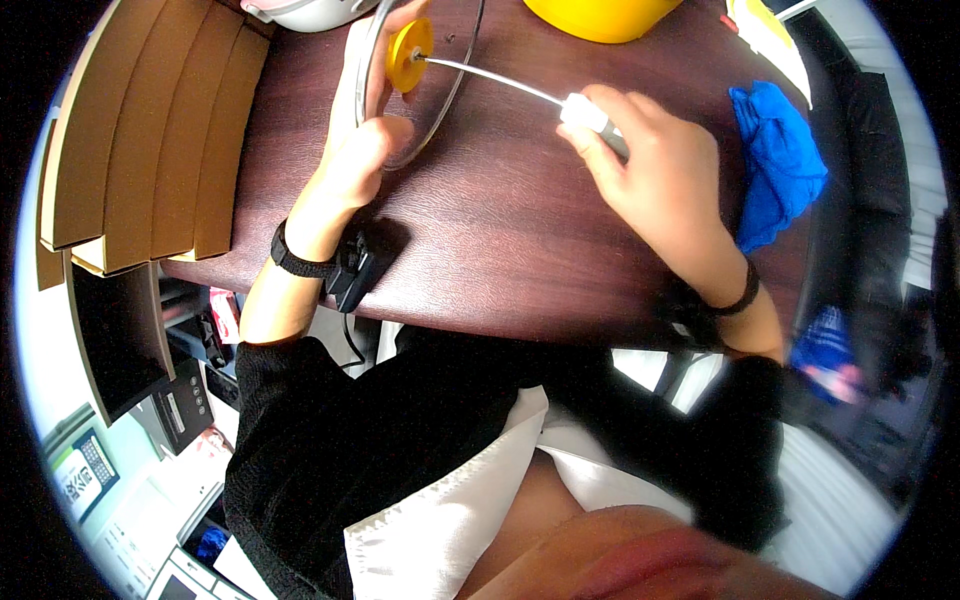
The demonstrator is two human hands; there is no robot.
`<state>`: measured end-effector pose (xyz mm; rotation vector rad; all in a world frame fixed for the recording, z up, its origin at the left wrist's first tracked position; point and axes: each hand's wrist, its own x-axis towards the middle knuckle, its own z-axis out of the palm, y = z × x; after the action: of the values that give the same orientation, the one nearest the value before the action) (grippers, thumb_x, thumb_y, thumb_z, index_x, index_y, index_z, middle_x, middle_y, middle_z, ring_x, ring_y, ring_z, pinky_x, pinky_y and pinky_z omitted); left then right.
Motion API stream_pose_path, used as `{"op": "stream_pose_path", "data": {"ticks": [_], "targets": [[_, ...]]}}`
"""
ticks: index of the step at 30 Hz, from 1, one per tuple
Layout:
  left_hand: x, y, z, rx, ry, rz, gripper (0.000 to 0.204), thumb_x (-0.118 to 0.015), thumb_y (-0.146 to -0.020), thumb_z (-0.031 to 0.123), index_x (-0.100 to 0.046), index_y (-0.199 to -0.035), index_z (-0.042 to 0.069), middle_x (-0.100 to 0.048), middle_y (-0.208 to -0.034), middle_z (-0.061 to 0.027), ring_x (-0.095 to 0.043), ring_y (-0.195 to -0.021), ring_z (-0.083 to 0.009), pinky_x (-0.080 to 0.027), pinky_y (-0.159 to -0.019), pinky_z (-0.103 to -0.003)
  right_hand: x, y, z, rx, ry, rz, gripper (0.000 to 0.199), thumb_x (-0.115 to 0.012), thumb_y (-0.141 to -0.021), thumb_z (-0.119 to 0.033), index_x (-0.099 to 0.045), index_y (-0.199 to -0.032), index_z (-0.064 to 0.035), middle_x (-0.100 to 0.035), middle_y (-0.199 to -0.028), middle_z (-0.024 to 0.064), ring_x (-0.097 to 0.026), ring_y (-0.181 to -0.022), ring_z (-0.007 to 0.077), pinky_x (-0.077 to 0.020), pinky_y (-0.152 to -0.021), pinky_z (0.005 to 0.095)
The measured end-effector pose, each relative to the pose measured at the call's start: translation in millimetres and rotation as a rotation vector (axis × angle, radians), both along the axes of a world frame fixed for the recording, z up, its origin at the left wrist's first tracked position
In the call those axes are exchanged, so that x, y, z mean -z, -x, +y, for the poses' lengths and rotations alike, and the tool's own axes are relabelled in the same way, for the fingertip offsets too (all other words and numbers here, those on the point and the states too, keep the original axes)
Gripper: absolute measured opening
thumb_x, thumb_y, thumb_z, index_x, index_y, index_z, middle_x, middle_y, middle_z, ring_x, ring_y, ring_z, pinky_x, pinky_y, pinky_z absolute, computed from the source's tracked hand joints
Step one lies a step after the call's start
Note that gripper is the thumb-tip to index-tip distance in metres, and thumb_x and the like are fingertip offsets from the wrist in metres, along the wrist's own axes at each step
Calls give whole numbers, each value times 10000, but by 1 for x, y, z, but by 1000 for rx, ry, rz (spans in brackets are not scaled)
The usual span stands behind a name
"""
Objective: The person uses a screwdriver to loosen and remove a screw from a yellow plastic knob on a glass lid. They wipe the knob and lid with a blue cloth, then reattach the knob and tighten the screw.
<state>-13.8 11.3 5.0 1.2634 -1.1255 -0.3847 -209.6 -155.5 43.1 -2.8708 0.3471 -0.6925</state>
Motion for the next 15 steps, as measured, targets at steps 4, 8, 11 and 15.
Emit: {"op": "stream_pose_path", "data": {"ticks": [4, 8, 11, 15], "targets": [[-25, 17, -4, -27, -190, -565, 841, -499, -498, 139, -412, -1321, -7, -402, -1373, -194, -387, -1280, -309, -222, -1117, -379, -2, -1, -18, 57, 124, 36, 297, -664, -803, -401, -634, -873, -114, -622, -747, 79, -628, -617, 298, -492, -514, 388], [-22, 16, -7, -96, -115, -40, 866, -441, -596, 284, -327, -1395, -32, -325, -1470, -161, -275, -1393, -257, -177, -1144, -382, -9, -2, -17, 5, -51, -11, 283, -665, -817, -387, -656, -851, -107, -603, -689, 107, -630, -649, 322, -483, -541, 406], [-21, 18, -7, -143, -34, 146, 875, -446, -653, 357, -294, -1419, -39, -294, -1492, -160, -270, -1394, -257, -165, -1147, -382, -16, -1, -13, -33, -307, 26, 285, -644, -850, -370, -654, -829, -86, -589, -655, 131, -614, -623, 334, -471, -542, 393], [-25, 11, -10, -87, 79, 303, 924, -460, -694, 454, -265, -1414, -90, -312, -1466, -197, -293, -1374, -276, -207, -1127, -388, -19, 0, -15, -57, -649, 137, 344, -597, -896, -381, -632, -801, -52, -527, -589, 121, -554, -505, 248, -430, -497, 357]]}}
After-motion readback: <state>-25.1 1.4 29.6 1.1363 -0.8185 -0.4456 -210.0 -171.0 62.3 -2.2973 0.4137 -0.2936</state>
